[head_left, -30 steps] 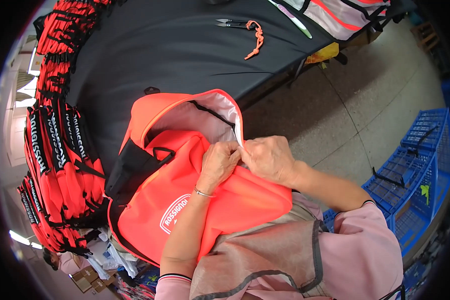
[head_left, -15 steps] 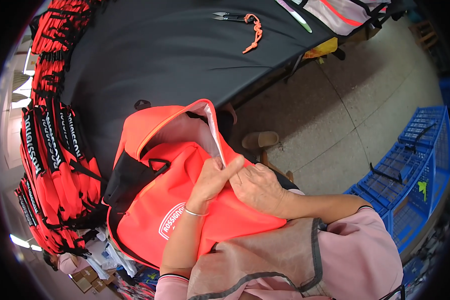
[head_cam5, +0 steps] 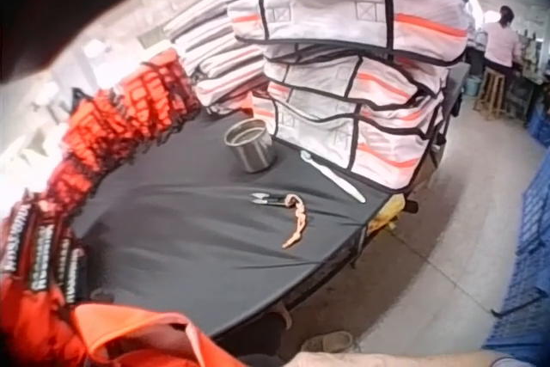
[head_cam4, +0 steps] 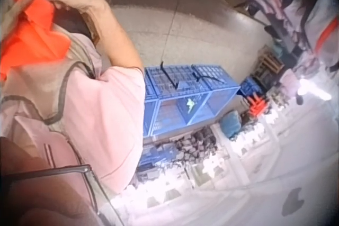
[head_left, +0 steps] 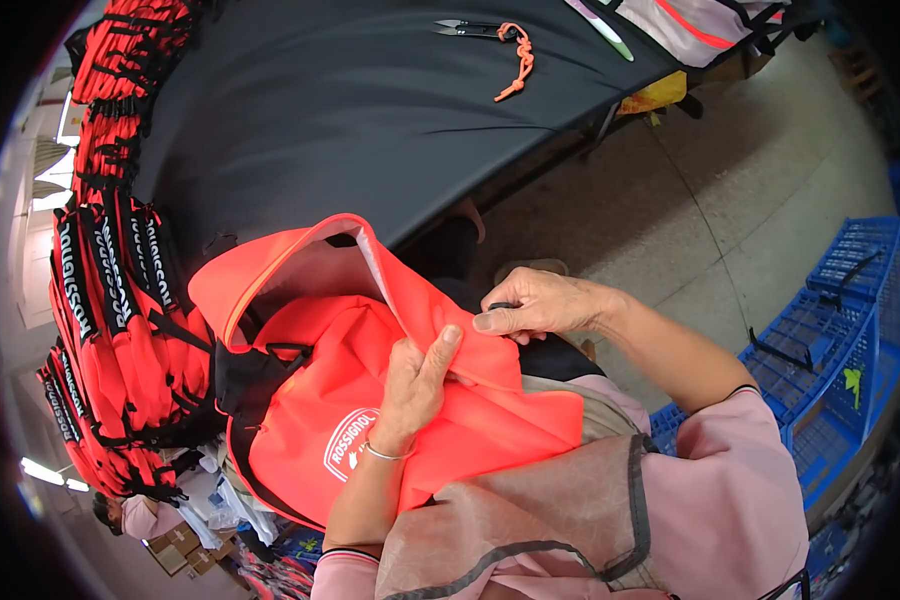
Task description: Inspecting, trimming threads, and cleaning a backpack in a factory environment.
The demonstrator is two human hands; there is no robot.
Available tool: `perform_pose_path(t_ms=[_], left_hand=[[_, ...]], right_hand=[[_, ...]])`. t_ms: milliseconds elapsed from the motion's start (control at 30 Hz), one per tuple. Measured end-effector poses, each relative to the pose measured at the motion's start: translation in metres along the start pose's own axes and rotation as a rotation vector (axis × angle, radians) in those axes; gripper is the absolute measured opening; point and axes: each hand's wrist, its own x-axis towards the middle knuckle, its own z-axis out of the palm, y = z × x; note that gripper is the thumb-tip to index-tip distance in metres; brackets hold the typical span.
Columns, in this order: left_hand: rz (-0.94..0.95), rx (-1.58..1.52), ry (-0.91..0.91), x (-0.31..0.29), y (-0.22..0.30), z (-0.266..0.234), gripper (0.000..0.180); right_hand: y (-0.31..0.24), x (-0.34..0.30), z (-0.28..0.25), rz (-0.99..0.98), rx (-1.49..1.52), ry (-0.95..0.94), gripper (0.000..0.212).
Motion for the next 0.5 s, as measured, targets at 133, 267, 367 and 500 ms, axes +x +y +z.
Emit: perform_pose_path(t_ms=[133, 267, 367, 500], left_hand=[[0.075, 0.197, 0.051, -0.004, -0.005, -0.008, 0.036], [0.136, -0.007, 0.097, -0.012, -0.011, -0.013, 0.028], [0.209, -0.032, 0.117, -0.020, -0.014, -0.018, 0.023], [0.185, 0.106, 0.021, -0.022, 0.009, -0.047, 0.021]], right_hand=[[-0.014, -0.007, 0.011, -0.187, -0.117, 0.099, 0.049], [-0.031, -0.019, 0.034, -0.213, -0.055, 0.213, 0.048], [-0.035, -0.019, 0.036, -0.297, -0.250, 0.241, 0.041], [-0.080, -0.006, 0.024, -0.429, -0.559, 0.213, 0.032]])
